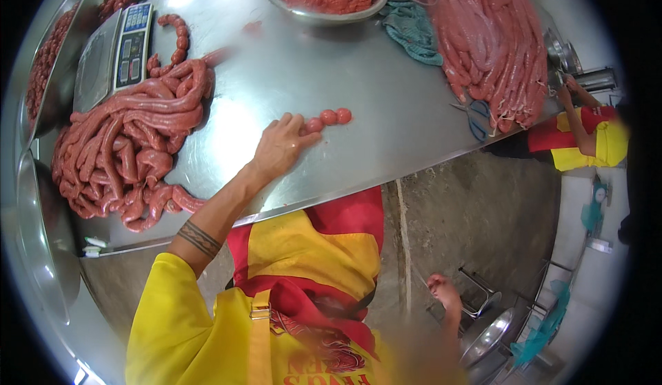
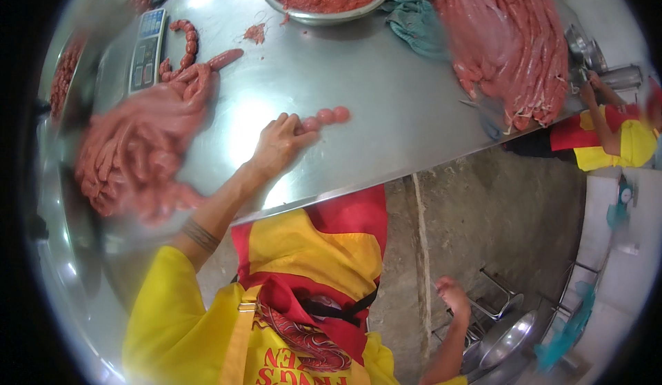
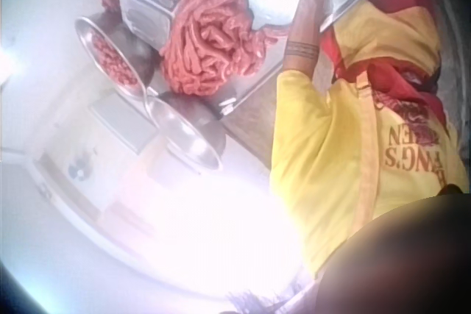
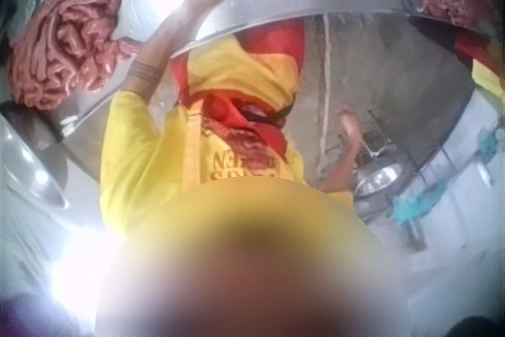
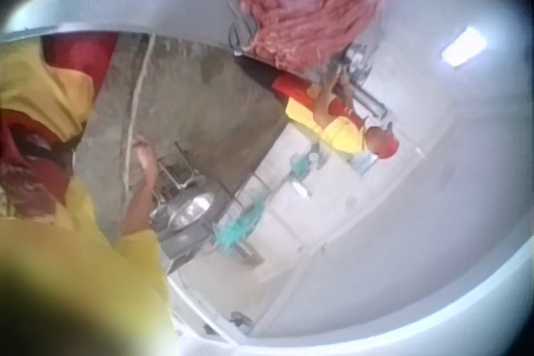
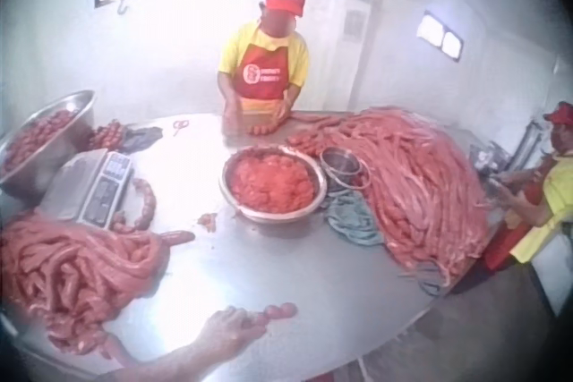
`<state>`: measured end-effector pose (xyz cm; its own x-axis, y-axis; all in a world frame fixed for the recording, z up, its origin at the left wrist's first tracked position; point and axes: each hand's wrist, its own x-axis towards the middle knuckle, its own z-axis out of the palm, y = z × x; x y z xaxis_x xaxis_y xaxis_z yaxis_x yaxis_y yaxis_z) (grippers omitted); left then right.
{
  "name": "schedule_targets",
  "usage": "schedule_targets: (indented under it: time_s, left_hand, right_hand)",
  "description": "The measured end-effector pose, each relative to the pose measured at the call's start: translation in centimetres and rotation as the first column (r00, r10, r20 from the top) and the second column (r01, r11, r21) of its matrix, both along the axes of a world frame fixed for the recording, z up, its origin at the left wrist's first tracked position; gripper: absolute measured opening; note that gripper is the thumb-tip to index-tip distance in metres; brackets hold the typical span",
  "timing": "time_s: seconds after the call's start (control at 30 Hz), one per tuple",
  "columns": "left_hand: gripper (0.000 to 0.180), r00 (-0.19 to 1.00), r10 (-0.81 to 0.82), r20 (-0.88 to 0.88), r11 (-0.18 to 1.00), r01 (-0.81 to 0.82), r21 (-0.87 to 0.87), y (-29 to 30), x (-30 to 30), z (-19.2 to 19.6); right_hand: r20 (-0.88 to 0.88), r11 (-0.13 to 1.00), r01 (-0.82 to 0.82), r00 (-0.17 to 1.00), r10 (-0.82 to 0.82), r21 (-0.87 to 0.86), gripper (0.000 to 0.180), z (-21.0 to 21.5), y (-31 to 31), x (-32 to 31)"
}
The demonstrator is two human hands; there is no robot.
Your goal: The person forms linked sausage segments by hand on a stainless steel table. They repeatedly pinch and twist a long stuffed casing into uniform links, then gather the finished links into a pile. A digital scale, a bowl of ground meat, and additional casings are visible on the table.
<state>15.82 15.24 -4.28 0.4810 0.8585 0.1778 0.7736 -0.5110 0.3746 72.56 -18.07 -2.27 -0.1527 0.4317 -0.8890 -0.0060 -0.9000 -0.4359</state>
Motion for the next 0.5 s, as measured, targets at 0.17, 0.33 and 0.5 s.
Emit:
schedule_targets:
  time_s: [0.17,0.33,0.5]
  left_hand:
    - [0.043,0.999,0.044,-0.004,0.999,-0.044,0.021,-0.7,-1.7,0.6]
    - [0.063,0.872,0.33,0.362,0.937,-0.258,-0.234,-3.1,-2.3,1.3]
    - [0.066,0.603,0.602,0.524,0.795,-0.394,-0.461,-3.4,-0.9,0.2]
  right_hand:
    - [-0.667,0.152,0.976,0.217,-0.712,0.155,0.054,-7.3,10.8,3.7]
    - [0.332,0.841,0.176,0.862,-0.382,0.512,0.058,-0.3,38.5,-12.4]
    - [0.98,-0.094,-0.991,0.077,0.183,0.096,0.038,2.5,39.7,-40.5]
